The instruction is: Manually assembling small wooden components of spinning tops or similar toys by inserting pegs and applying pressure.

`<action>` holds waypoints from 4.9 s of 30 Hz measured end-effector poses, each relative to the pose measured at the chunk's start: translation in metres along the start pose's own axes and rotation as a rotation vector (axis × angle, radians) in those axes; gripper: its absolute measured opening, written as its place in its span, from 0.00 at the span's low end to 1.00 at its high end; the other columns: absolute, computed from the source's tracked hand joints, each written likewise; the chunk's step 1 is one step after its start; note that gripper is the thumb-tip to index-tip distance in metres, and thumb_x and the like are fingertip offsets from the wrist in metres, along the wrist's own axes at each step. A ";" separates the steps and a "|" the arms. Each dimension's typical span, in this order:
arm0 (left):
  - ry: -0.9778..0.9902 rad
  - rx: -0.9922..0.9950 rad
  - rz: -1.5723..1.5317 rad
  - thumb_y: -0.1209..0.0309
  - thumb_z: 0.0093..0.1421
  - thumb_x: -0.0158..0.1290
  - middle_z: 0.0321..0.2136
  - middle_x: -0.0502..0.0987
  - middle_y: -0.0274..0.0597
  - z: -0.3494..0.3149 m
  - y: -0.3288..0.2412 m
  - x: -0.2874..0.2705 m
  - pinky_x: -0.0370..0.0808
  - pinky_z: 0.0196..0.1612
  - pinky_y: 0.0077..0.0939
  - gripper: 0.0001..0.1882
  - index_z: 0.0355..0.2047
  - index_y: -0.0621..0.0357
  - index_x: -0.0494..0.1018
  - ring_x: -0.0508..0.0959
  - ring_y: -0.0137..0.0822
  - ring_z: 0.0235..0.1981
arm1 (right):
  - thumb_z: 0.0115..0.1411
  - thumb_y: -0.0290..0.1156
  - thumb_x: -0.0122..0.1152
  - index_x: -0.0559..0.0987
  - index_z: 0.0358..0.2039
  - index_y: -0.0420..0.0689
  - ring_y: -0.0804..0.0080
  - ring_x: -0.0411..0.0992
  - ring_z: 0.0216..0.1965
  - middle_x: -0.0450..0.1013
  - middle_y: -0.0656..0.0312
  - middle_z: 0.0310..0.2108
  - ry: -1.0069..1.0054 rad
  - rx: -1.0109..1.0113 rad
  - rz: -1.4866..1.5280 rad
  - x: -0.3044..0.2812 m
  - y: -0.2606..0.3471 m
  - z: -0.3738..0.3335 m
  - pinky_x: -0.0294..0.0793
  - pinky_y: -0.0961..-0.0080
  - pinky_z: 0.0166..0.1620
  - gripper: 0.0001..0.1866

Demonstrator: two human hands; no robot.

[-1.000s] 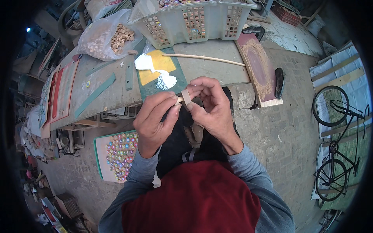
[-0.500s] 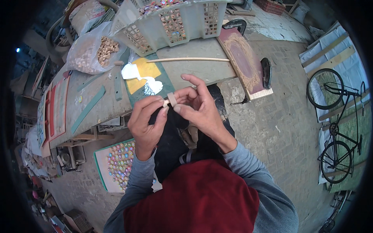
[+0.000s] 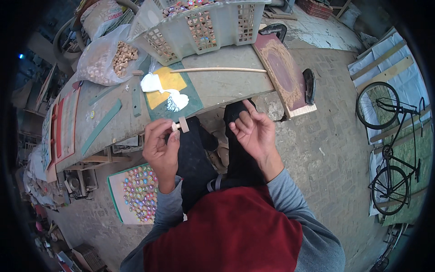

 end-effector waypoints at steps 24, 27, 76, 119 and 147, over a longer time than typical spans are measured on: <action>0.067 0.490 0.338 0.86 0.46 0.59 0.39 0.77 0.43 -0.006 -0.039 0.023 0.76 0.38 0.33 0.24 0.46 0.59 0.74 0.78 0.43 0.37 | 0.58 0.28 0.66 0.72 0.49 0.35 0.76 0.77 0.36 0.78 0.60 0.36 0.207 -0.351 -1.413 0.093 -0.051 -0.017 0.76 0.78 0.39 0.20; 0.088 0.513 0.345 0.84 0.46 0.61 0.40 0.77 0.44 -0.012 -0.036 0.024 0.76 0.40 0.34 0.26 0.49 0.61 0.73 0.77 0.44 0.38 | 0.58 0.26 0.65 0.71 0.50 0.35 0.75 0.76 0.40 0.77 0.59 0.39 0.151 -0.238 -1.316 0.082 -0.054 -0.015 0.75 0.79 0.43 0.21; 0.310 0.453 0.349 0.80 0.46 0.62 0.43 0.79 0.47 0.009 -0.038 0.033 0.78 0.37 0.32 0.18 0.41 0.66 0.77 0.79 0.43 0.38 | 0.65 0.36 0.57 0.70 0.51 0.37 0.76 0.71 0.43 0.73 0.61 0.41 0.253 0.096 -0.305 0.051 -0.071 -0.012 0.70 0.77 0.50 0.19; 0.321 0.088 0.073 0.68 0.46 0.70 0.39 0.79 0.49 0.005 -0.027 0.018 0.79 0.39 0.28 0.26 0.44 0.66 0.77 0.81 0.39 0.37 | 0.55 0.33 0.66 0.75 0.47 0.34 0.60 0.75 0.28 0.75 0.52 0.31 0.519 -0.815 -1.703 0.092 -0.043 -0.018 0.74 0.71 0.31 0.22; 0.119 -0.086 -0.348 0.79 0.55 0.60 0.48 0.75 0.55 -0.014 0.006 0.023 0.75 0.51 0.33 0.28 0.56 0.72 0.67 0.78 0.40 0.48 | 0.48 0.28 0.68 0.75 0.49 0.39 0.57 0.72 0.35 0.73 0.55 0.36 0.621 -0.947 -1.881 0.105 -0.042 -0.006 0.72 0.66 0.39 0.26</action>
Point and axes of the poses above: each hand's wrist, its own z-axis towards the middle knuckle, its own x-axis out of the palm, y = z × x, the point moved 5 cm from there along z, towards the middle knuckle
